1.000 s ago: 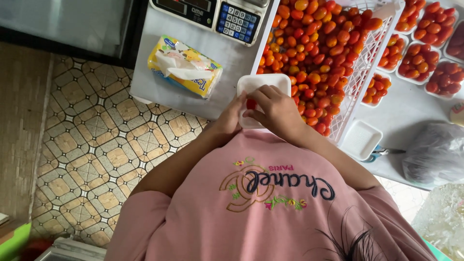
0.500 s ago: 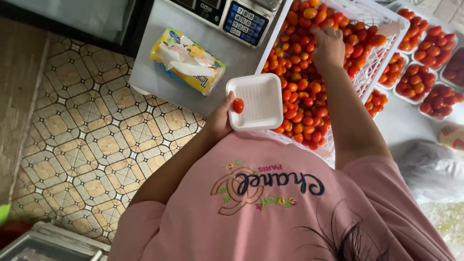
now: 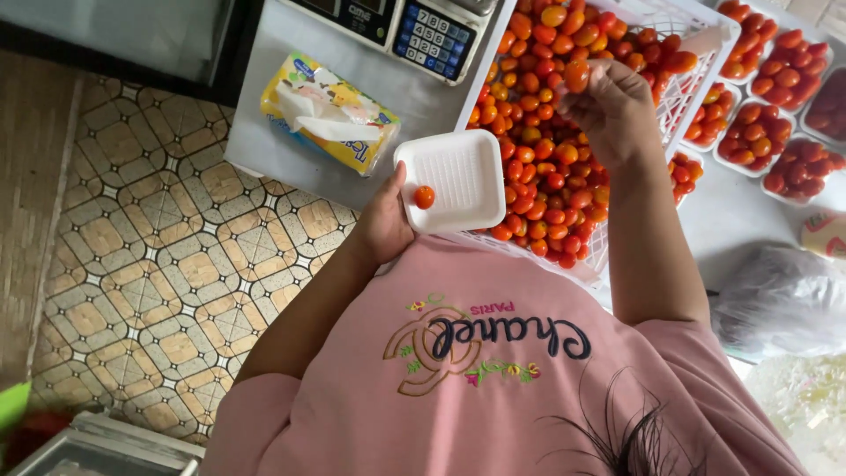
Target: Sorting cherry tomatoes from bulk crates into small trays, weighing them on a digital scale, and organizing the filled containers.
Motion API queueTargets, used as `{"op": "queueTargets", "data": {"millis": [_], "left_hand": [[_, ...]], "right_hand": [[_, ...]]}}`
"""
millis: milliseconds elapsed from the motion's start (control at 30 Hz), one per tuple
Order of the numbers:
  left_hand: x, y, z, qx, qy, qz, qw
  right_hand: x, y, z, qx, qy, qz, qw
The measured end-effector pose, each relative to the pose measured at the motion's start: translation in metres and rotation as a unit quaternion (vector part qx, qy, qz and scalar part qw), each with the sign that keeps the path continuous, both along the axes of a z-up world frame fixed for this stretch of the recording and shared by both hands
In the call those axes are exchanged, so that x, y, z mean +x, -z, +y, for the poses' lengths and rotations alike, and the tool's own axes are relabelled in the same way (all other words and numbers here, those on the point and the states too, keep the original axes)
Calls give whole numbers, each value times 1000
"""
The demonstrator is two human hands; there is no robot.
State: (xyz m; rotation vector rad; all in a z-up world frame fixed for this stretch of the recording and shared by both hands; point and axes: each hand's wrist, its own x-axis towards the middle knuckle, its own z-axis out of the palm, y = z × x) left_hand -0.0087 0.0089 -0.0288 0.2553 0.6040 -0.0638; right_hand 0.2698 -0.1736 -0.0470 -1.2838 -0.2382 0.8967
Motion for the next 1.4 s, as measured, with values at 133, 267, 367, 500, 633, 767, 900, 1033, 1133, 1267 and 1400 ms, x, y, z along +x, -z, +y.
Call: {"op": "queueTargets", "data": {"millis": [133,267,367,500,633,767,900,1033,1133,1267,1400], "left_hand": [[8,3,1,-76,28,-92,992],[14,2,2,-45,40,-112,992],[18,-2,4,-39,45,-71,996],[20,9,8,-62,60,-103,991],[30,-4,-1,-47,3,-70,996],[25,13,-14,-68,-2,-76,995],[20,23,-16,-75,-31,-28,996],[9,17,3,-102,14,40,994],[2,12,9,-67,-7,89,994],[-10,22,8,-68,-39,57,995],[-21,10,3,-68,-55,110,990]], "right_hand": [[-31,-33,-2,99,-34,44,994],[-48,-46,-6,167,-44,52,984],[-60,-53,-7,174,-38,-5,984],[-84,-71,-5,137,-74,-108,982],[-111,-75,13,-73,-41,-472,878],[-135,-52,30,-124,-23,-706,697],[-138,-49,35,-73,-57,-686,722],[-94,-9,39,-125,51,-616,776],[-40,74,41,-276,-15,-575,770],[16,152,58,-339,-63,-655,672],[39,174,87,-486,-107,-636,590]]}}
